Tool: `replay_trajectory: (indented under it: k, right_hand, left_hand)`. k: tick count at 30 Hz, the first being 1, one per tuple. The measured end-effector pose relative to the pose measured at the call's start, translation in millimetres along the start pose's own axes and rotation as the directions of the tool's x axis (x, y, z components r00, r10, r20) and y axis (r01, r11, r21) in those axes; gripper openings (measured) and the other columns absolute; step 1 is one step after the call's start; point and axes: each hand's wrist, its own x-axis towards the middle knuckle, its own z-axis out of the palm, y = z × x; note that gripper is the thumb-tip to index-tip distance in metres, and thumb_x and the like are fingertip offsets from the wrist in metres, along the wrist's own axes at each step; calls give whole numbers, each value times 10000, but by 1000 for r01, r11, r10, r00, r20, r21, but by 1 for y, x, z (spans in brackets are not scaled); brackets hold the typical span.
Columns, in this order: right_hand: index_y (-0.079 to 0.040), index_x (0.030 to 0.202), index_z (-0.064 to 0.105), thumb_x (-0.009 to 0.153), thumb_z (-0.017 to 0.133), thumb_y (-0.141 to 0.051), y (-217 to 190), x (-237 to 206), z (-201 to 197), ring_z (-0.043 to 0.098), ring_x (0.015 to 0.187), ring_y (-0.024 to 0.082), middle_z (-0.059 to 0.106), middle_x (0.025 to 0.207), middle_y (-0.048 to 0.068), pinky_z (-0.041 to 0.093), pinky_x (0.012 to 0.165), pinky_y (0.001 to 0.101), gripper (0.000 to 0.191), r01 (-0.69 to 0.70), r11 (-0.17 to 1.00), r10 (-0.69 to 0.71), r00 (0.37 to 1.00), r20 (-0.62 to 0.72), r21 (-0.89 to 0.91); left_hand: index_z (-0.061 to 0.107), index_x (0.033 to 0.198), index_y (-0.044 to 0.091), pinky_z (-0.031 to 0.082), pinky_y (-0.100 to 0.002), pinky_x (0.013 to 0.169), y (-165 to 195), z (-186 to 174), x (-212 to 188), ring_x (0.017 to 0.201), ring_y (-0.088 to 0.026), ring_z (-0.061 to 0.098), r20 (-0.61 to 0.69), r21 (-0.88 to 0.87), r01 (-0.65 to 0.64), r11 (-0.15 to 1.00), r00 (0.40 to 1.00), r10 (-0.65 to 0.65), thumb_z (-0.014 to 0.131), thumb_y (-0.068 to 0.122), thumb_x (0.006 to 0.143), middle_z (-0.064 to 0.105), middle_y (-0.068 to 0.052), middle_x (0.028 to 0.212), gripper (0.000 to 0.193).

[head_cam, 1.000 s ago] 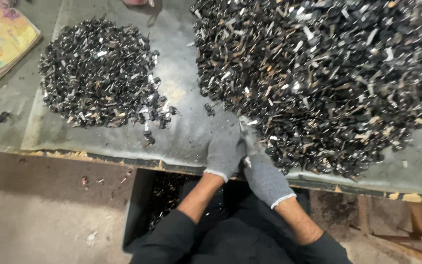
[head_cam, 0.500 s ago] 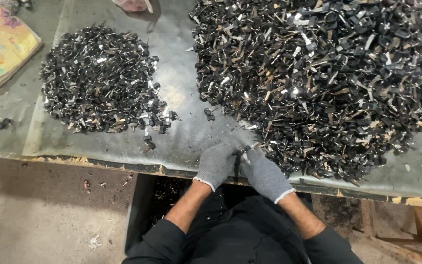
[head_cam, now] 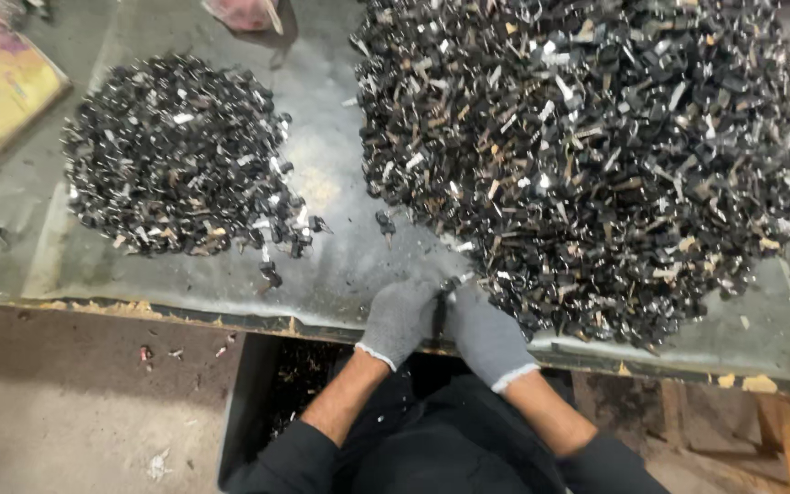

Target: The person picks small black metal parts one at a time from a large pile on the right side of the workbench and places them onto a smaller pile on the left, repeating the same transfer throughout the clip.

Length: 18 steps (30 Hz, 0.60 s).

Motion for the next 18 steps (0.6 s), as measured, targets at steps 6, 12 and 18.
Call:
replay_trajectory:
  k: [6, 12, 18]
  right_hand:
    - [69, 1275, 466, 936, 538, -230, 3, 1, 20, 707, 761, 464, 706, 903, 287, 563, 629, 571, 458, 216, 976, -212, 971, -114, 24]
    - [53, 1171, 535, 985, 533, -211, 8, -1, 18, 699, 851, 467, 720, 928, 273, 560, 731, 568, 323, 228, 971, -217, 966, -138, 70]
    - [14, 1154, 513, 992, 485, -174, -2, -2, 10, 700, 841, 491, 695, 1034, 291, 559, 705, 588, 250, 76, 997, -75, 995, -59, 3]
  left_hand:
    - [681, 1006, 58, 540, -495, 678, -3, 8, -7, 752, -365, 683, 113, 162, -33, 986, 993, 15, 646, 77, 858, 670, -168, 854, 154]
    - [685, 960, 70, 539, -495, 702, -4, 9, -2, 779, -363, 686, 114, 118, -11, 993, 993, -2, 639, 94, 854, 673, -149, 822, 118]
    - [680, 970, 71, 534, -489, 698, -4, 10, -7, 751, -359, 671, 75, 187, -62, 980, 996, 49, 622, 80, 884, 666, -143, 831, 104]
